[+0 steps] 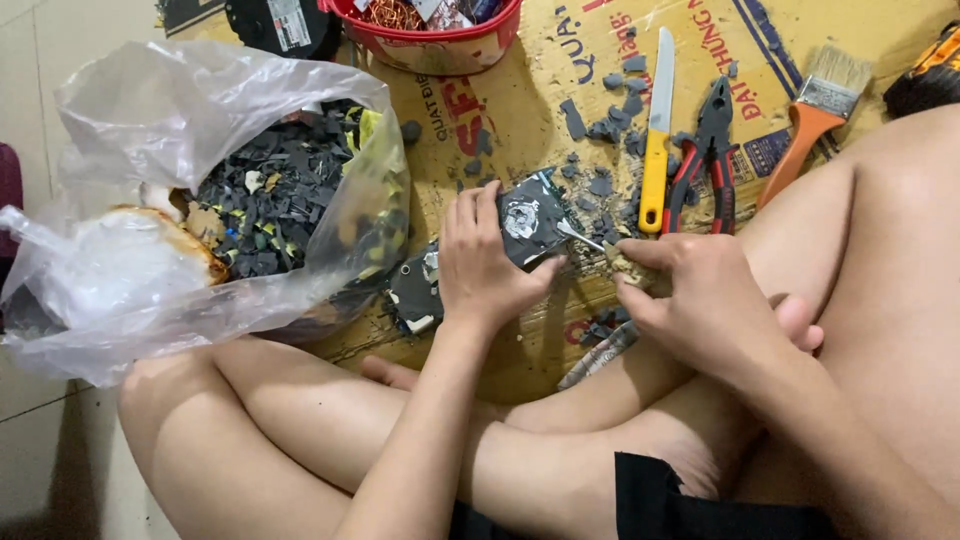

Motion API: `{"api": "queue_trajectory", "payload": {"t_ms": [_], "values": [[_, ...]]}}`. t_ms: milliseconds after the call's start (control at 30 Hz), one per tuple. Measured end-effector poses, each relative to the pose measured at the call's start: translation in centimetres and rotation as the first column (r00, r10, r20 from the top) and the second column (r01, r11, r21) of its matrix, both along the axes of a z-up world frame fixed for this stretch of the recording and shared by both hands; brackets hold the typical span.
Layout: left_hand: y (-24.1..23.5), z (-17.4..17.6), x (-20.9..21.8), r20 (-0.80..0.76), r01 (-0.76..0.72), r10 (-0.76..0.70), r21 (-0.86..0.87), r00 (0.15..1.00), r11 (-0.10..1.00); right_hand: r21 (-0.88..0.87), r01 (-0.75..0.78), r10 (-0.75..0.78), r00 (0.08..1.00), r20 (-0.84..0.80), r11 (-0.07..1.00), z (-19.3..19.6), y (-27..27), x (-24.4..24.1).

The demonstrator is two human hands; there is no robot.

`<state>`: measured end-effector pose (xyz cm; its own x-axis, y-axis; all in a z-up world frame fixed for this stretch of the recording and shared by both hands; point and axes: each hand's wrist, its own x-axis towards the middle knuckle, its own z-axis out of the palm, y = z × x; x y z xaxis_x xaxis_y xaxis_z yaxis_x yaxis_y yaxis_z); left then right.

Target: The person sits on the floor and uses a small metal tool to pry and scrape a black electronic component, likely a hard drive casing. They remove pieces of the casing and place them into a plastic bag. A white cat walks through the background at one point.

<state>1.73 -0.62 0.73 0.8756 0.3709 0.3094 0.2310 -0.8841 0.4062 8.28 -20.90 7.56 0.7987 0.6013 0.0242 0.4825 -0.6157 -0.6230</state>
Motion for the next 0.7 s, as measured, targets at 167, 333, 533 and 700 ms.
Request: {"api": "queue_trajectory", "payload": {"t_ms": [167, 333, 533, 700], "values": [[-0.4, -0.1, 0.1, 0.037, -0.091, 0.091, 0.004, 0.995, 0.996, -0.112, -0.168, 0.172, 0.985, 0.021, 0.979, -0.5, -0.4, 1.5], [0.2, -0.1, 0.3, 0.1, -0.109, 0.111, -0.018, 0.989, 0.994, -0.212, -0.368, 0.408, 0.893, 0.193, 0.905, -2.7, -1.1, 4.3], [0.4, -2.6, 0.9, 0.184, -0.094, 0.093, -0.005, 0.978, 0.996, -0.076, -0.542, 0.541, 0.798, 0.263, 0.837, -3.9, -1.3, 6.5], [0.8, -2.4, 1.1, 0.112, -0.115, 0.119, -0.042, 0.987, 0.993, -0.001, -0.421, 0.421, 0.906, 0.034, 0.907, -3.4, 0.5, 5.0]]}}
